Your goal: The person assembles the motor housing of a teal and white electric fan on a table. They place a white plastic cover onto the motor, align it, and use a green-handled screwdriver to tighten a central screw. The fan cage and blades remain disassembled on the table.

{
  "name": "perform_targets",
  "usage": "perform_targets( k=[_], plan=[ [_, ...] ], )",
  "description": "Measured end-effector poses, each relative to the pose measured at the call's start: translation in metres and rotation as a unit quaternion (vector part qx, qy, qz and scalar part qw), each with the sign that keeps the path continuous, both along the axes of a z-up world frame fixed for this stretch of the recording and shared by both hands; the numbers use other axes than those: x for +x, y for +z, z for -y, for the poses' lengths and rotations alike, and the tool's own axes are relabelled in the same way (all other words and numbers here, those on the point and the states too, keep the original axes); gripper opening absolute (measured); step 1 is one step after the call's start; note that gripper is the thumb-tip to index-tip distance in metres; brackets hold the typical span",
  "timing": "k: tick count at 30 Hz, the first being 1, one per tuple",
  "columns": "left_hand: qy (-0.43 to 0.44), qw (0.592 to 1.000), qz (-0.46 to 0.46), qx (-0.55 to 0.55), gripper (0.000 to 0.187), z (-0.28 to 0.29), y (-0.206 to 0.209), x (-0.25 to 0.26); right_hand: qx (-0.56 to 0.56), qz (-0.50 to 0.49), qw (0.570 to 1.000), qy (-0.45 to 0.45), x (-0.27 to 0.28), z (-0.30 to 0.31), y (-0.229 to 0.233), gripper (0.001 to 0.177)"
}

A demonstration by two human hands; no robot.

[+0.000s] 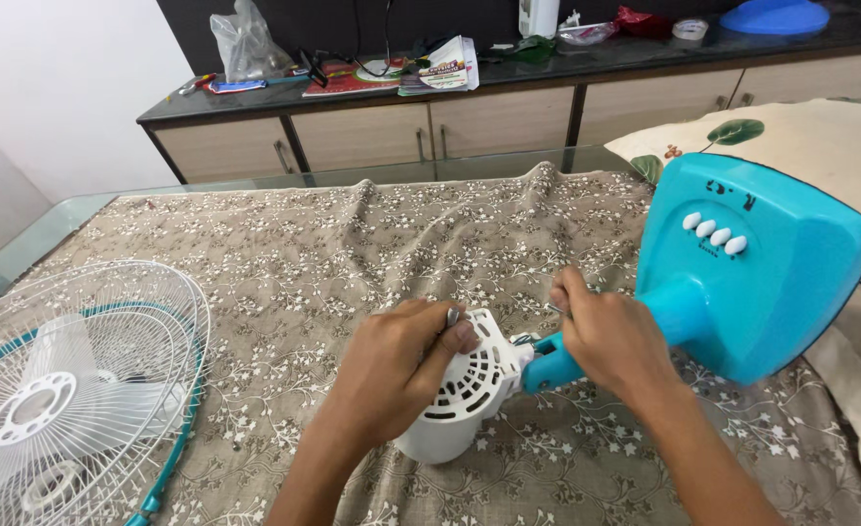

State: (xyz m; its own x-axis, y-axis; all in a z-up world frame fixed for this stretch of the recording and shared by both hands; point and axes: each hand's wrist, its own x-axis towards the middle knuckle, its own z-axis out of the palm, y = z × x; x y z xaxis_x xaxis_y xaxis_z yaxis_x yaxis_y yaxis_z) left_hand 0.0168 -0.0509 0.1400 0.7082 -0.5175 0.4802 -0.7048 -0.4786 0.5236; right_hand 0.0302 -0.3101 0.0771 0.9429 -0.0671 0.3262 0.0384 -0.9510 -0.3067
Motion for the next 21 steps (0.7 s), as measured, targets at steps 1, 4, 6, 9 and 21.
perform_targets(
  k=[1,4,6,9,21],
  plan=[
    [0.000,1.000,0.006,0.000,0.027,-0.001,0.000,0.001,0.008,0.030,0.999,-0.006,0.000,-0.004,-0.003,0.014],
    [0.033,0.999,-0.010,-0.008,0.031,0.002,-0.004,0.003,0.005,0.133,0.991,-0.028,-0.003,-0.014,-0.013,0.015],
    [0.033,0.999,0.000,-0.021,0.031,0.004,-0.005,0.004,-0.002,0.174,0.984,-0.036,-0.006,-0.017,-0.016,0.015],
    [0.055,0.998,0.006,-0.017,0.032,0.005,-0.008,0.003,-0.004,0.181,0.983,-0.041,-0.006,-0.016,-0.018,0.014],
    [-0.026,0.972,0.184,-0.140,0.024,-0.008,-0.033,0.025,0.034,0.332,0.940,-0.072,-0.009,-0.011,-0.018,0.015]
  ],
)
